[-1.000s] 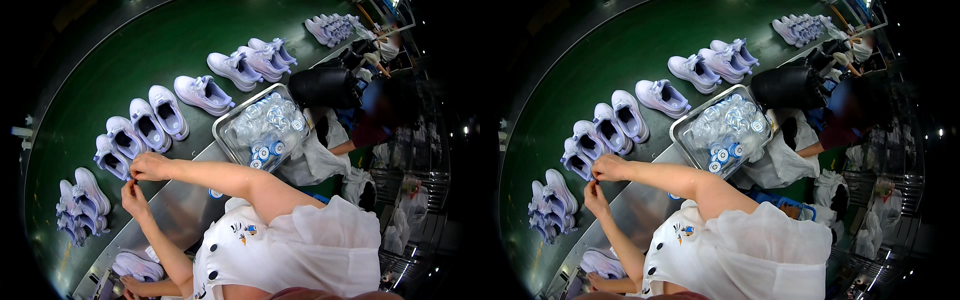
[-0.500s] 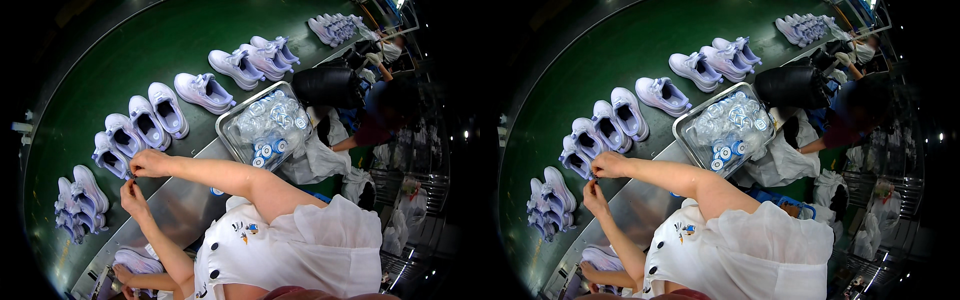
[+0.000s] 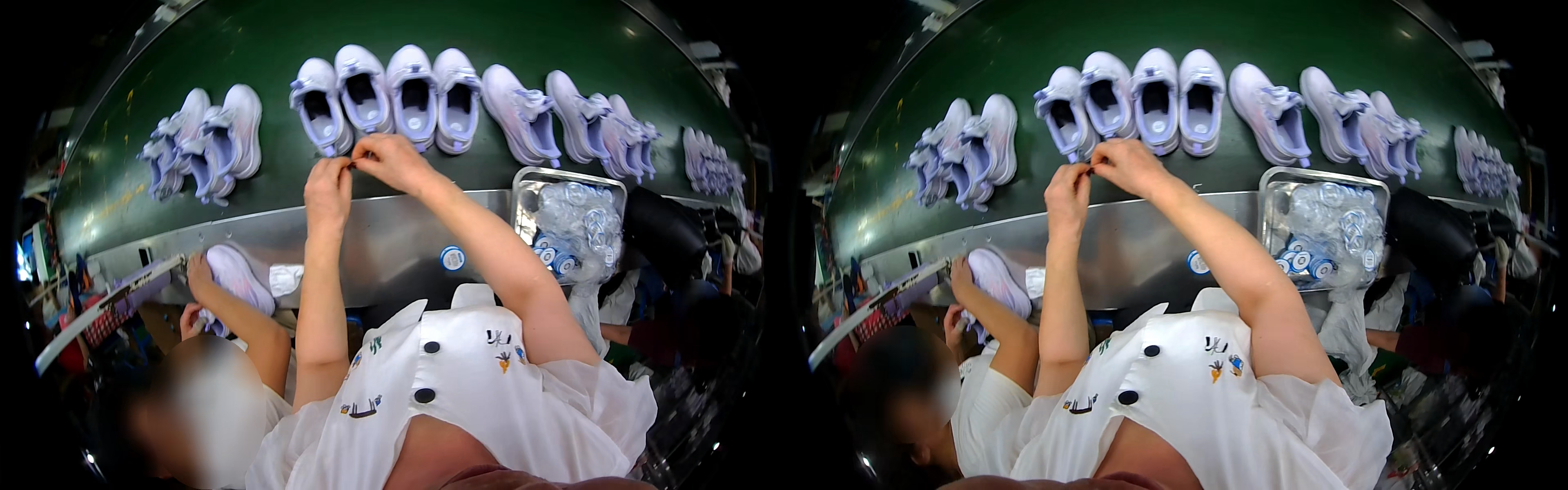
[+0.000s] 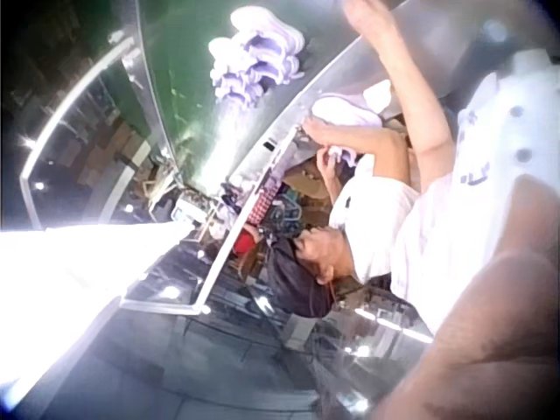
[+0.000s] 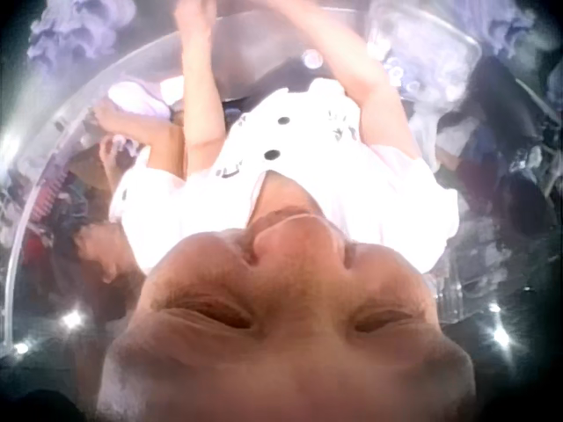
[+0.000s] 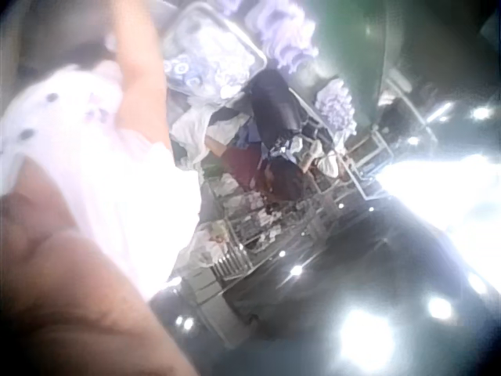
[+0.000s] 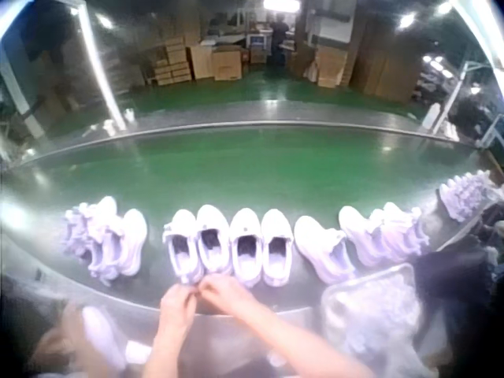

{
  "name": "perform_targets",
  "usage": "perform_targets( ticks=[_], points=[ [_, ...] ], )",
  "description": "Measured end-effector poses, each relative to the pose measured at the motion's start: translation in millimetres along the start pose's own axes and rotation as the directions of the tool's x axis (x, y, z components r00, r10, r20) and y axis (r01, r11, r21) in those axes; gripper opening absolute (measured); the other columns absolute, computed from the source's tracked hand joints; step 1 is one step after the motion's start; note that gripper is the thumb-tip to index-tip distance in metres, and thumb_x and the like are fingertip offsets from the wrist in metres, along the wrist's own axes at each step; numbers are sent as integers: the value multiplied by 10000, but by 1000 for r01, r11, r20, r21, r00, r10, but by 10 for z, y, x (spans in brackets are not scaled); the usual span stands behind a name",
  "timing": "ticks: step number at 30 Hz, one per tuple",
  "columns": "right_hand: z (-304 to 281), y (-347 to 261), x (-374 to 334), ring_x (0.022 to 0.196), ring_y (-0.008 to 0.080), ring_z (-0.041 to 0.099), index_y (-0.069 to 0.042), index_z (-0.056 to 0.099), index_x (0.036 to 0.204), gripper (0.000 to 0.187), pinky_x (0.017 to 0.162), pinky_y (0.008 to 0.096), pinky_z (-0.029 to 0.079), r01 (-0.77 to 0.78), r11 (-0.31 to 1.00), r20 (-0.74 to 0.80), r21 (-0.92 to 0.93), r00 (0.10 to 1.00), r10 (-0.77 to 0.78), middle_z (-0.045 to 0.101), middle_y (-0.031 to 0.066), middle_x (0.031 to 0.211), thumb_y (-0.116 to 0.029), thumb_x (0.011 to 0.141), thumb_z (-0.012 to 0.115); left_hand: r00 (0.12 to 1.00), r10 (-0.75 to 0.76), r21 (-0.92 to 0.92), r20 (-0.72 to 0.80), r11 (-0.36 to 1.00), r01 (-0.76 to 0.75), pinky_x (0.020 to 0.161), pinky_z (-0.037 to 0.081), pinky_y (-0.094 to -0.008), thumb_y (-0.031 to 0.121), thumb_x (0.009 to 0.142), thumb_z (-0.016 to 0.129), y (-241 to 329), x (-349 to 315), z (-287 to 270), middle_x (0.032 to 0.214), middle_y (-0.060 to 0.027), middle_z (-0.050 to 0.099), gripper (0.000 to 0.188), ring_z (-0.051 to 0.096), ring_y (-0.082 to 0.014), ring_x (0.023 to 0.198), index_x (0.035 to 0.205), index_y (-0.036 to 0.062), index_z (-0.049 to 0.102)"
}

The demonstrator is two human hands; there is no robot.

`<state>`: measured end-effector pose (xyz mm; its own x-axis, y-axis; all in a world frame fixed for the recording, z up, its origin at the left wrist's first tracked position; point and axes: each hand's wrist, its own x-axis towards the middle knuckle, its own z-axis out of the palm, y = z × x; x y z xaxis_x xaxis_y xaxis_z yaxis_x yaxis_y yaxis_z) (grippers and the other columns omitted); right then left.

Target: The person sorts circular shoe components from a metal tray and attaches them to the heel area of white sneakers on a conveyor belt.

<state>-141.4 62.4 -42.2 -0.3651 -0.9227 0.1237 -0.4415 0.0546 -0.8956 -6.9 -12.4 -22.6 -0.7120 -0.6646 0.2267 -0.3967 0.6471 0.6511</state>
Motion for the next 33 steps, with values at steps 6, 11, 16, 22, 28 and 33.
perform_targets(
  ticks=[6, 11, 16, 22, 28, 33],
  points=[
    [-33, -3, -8, 657, 135, 563, -18, 616, 845, 117, 612, 260, 445, -143, 984, 0, 107, 990, 144, 611, 68, 747, -95, 757, 610, 998, -51, 2, -23, 999, 51, 684, 445, -389, 27, 745, 565, 0, 0, -46, 798, -131, 568, 89, 552, -311, 773, 827, 19, 596],
    [-22, -74, 18, 639, 156, 549, -11, 612, 835, 125, 603, 279, 440, -172, 980, 84, 98, 983, 164, 603, 83, 750, -94, 742, 627, 998, 41, 46, -43, 998, -39, 644, 450, -357, -5, 742, 569, -11, -25, -27, 784, -132, 572, 100, 565, -297, 716, 839, -3, 595],
    [-13, -80, 25, 645, 195, 568, -6, 609, 826, 131, 609, 306, 447, -153, 986, 92, 60, 985, 147, 609, 106, 755, -104, 740, 623, 999, 1, 54, -34, 999, 0, 642, 454, -355, -2, 738, 576, 15, -28, -40, 784, -132, 577, 101, 566, -299, 709, 838, -7, 596],
    [127, 66, 31, 623, 101, 547, -2, 615, 791, 142, 589, 256, 430, -263, 898, 101, 353, 965, 242, 612, 39, 671, -128, 730, 640, 990, -122, -88, -76, 989, 115, 674, 458, -366, 3, 746, 570, -40, -55, 49, 789, -141, 592, 99, 579, -312, 743, 836, -4, 609],
    [211, 114, -56, 682, 153, 588, 0, 609, 883, 233, 637, 275, 459, -372, 874, 110, 314, 928, 355, 628, 69, 740, -172, 732, 651, 981, -189, -80, -39, 979, 185, 695, 456, -366, -14, 733, 564, -73, -106, 205, 842, -146, 590, 198, 578, -288, 777, 924, 9, 614],
    [-135, -150, -500, 846, 320, 589, -14, 563, 985, 234, 729, 394, 465, -110, 994, -220, -24, 970, 102, 596, 157, 929, -139, 788, 556, 984, 135, 190, -117, 976, -111, 793, 416, -390, -14, 695, 561, 349, -59, 372, 1075, -157, 503, 459, 507, -287, 923, 1139, 102, 555]
  ],
)
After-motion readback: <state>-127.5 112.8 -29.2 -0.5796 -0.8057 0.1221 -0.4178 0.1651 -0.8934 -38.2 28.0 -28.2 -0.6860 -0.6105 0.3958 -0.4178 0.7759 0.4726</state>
